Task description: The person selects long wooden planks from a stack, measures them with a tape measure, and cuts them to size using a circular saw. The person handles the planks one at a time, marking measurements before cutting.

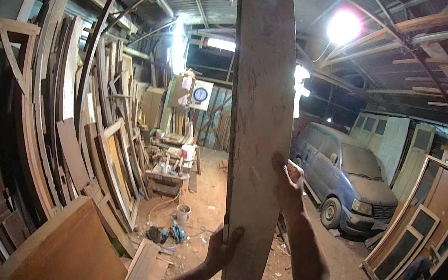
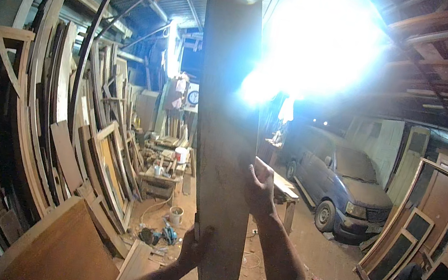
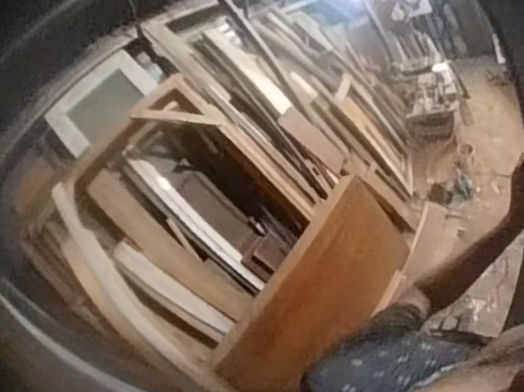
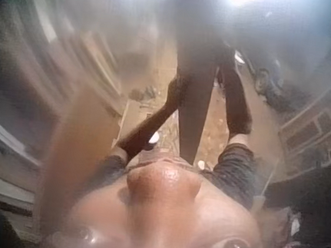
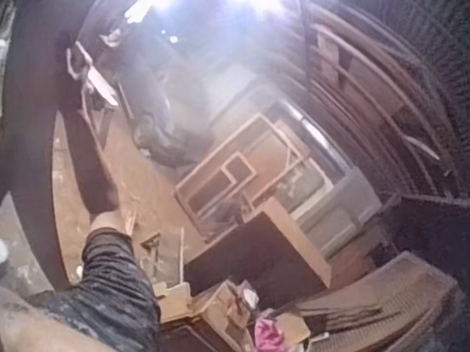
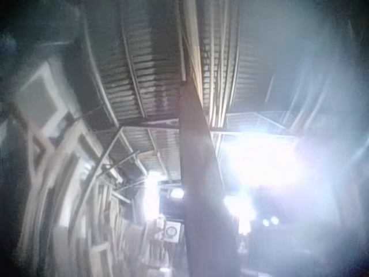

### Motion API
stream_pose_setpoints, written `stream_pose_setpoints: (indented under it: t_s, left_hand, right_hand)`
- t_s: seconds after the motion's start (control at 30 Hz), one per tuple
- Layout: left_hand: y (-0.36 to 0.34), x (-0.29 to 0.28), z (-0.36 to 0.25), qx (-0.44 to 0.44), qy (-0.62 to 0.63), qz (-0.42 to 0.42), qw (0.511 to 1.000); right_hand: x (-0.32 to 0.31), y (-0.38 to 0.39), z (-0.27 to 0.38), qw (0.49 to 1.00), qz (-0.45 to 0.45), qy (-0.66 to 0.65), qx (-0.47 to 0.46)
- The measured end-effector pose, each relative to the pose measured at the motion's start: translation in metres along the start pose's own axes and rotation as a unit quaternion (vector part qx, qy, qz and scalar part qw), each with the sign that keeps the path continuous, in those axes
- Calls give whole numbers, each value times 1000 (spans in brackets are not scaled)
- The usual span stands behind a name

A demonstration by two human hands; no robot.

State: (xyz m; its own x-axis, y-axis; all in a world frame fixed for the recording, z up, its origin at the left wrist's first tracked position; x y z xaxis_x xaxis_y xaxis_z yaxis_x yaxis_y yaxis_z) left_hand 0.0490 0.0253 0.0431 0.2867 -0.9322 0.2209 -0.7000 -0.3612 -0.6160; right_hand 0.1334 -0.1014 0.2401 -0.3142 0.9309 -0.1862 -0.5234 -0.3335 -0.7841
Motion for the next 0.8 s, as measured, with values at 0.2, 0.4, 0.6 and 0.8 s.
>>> stream_pose_setpoints:
  t_s: [0.2,0.4,0.6,0.8]
  left_hand:
    - [-27,40,100,-57,93,-40,993]
    - [-65,84,231,-83,142,-99,981]
    - [-117,109,340,-108,124,-144,976]
    - [-186,123,445,-123,142,-162,969]
  right_hand:
    - [-33,-2,-104,1000,-9,14,12]
    - [-70,-24,-238,999,9,25,21]
    - [-87,-64,-364,996,38,30,68]
    - [-93,-112,-487,993,60,28,100]
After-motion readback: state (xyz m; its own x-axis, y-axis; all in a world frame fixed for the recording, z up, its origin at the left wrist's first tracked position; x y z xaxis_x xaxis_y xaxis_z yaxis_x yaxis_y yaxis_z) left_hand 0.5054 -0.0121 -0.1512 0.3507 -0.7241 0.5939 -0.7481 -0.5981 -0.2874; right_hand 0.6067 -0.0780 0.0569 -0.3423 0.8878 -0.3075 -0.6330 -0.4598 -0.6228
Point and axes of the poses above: each hand's wrist, its own y-axis away from the middle knuckle, its own x-axis out of the palm, z = x × y, the point moved 7 cm from there along -y, towards the middle knuckle, and after that the axes turned 9 degrees about y, right-handed, at the moved point
